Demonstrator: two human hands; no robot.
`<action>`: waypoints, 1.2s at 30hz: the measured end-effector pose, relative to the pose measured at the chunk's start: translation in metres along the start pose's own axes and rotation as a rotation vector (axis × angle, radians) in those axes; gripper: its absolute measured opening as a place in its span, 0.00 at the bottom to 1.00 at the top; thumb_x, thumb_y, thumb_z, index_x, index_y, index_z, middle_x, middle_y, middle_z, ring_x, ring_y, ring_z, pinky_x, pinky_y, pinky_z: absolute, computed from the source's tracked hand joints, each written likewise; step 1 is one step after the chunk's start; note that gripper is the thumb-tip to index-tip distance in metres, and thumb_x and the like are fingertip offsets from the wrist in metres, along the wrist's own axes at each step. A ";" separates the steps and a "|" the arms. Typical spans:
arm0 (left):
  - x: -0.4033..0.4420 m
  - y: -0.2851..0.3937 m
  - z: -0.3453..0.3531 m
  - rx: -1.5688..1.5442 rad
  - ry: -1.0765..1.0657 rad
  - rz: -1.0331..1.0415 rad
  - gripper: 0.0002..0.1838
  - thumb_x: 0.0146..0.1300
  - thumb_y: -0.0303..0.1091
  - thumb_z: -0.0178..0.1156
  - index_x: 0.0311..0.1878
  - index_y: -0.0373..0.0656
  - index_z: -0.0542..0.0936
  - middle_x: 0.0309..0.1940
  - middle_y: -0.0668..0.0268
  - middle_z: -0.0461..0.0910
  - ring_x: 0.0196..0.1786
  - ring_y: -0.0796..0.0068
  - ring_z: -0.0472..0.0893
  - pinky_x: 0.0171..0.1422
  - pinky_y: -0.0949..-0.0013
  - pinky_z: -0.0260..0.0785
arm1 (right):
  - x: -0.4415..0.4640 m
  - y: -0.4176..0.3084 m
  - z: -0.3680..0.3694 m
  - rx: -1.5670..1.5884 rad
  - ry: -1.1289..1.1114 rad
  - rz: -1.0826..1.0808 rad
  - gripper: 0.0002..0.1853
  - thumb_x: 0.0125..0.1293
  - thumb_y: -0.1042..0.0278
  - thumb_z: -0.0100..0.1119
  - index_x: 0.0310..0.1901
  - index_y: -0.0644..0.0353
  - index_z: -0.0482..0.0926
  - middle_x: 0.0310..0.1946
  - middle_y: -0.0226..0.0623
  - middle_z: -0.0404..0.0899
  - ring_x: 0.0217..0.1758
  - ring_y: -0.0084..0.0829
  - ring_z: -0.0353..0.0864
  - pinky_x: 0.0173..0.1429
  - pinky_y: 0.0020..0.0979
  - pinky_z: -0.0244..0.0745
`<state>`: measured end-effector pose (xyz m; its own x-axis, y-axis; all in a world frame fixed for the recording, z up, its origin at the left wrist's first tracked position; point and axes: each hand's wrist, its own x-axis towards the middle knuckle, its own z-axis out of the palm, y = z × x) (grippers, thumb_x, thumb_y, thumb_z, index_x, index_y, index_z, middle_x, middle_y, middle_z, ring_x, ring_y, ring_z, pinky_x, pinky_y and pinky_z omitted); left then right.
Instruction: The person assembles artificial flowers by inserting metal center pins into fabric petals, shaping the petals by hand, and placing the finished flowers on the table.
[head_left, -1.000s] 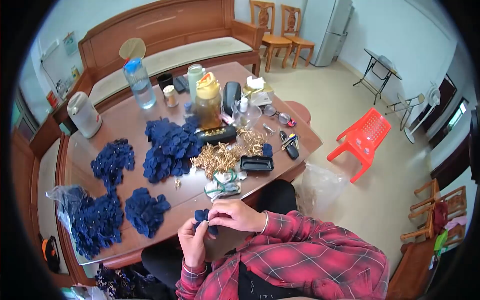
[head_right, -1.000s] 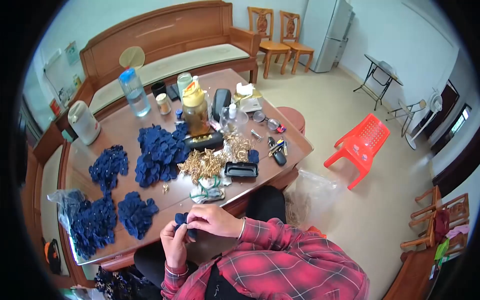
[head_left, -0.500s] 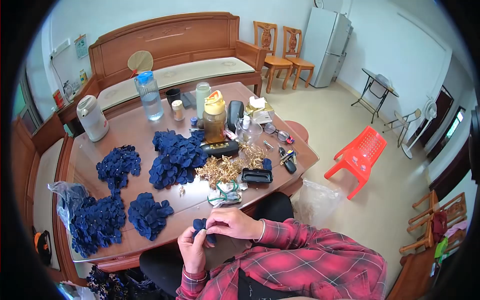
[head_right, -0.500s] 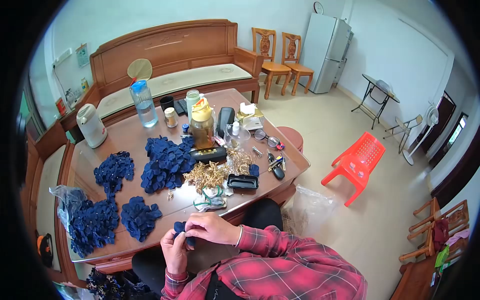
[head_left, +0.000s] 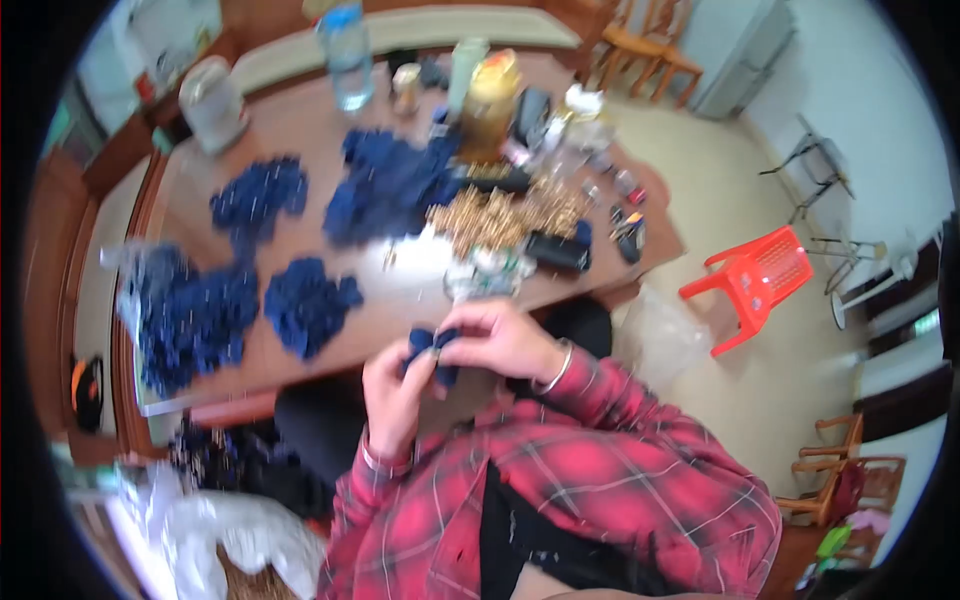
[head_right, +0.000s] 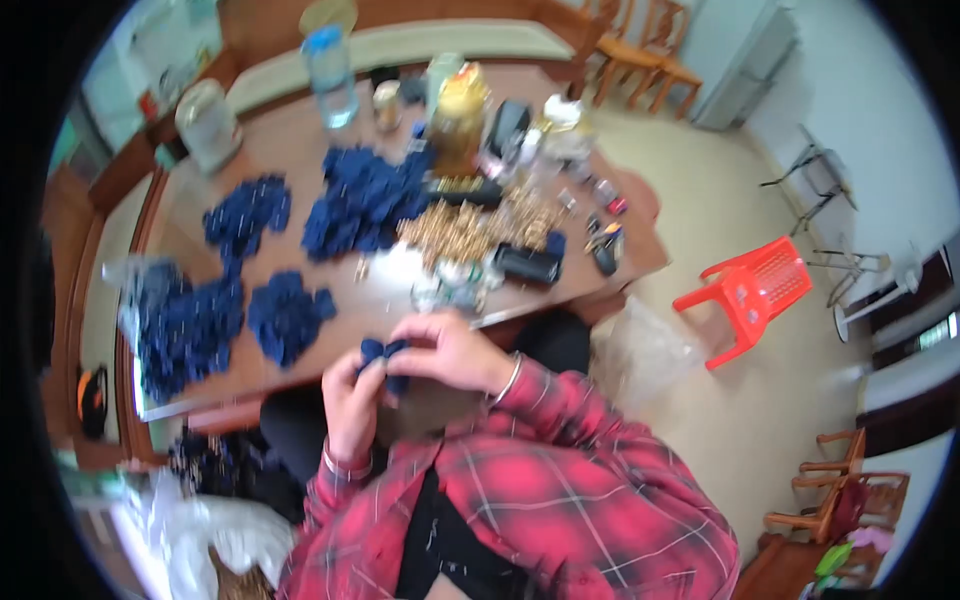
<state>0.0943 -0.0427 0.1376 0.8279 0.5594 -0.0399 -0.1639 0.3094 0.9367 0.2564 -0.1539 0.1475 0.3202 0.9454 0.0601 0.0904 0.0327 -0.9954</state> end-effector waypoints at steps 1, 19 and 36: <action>0.000 0.001 0.001 0.009 0.022 -0.019 0.05 0.68 0.23 0.59 0.41 0.32 0.82 0.27 0.64 0.81 0.25 0.79 0.76 0.30 0.80 0.71 | -0.001 -0.002 -0.001 0.060 0.013 0.030 0.09 0.62 0.82 0.67 0.44 0.64 0.83 0.37 0.29 0.84 0.36 0.18 0.79 0.46 0.19 0.76; 0.004 -0.003 0.009 -0.055 0.034 -0.075 0.05 0.69 0.24 0.61 0.45 0.34 0.81 0.30 0.65 0.82 0.28 0.81 0.78 0.34 0.82 0.73 | -0.006 0.011 -0.001 0.392 0.112 0.140 0.05 0.63 0.78 0.69 0.40 0.63 0.83 0.31 0.29 0.85 0.31 0.14 0.77 0.38 0.15 0.72; -0.004 -0.017 0.013 0.796 0.288 0.622 0.11 0.54 0.16 0.67 0.42 0.34 0.84 0.31 0.63 0.83 0.29 0.74 0.77 0.34 0.73 0.71 | -0.005 0.012 0.017 0.265 0.180 0.087 0.08 0.63 0.83 0.67 0.41 0.65 0.80 0.32 0.36 0.85 0.26 0.21 0.81 0.26 0.19 0.76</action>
<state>0.1008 -0.0605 0.1265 0.5430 0.6405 0.5431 -0.0300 -0.6315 0.7748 0.2401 -0.1530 0.1335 0.4797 0.8767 -0.0372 -0.1852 0.0598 -0.9809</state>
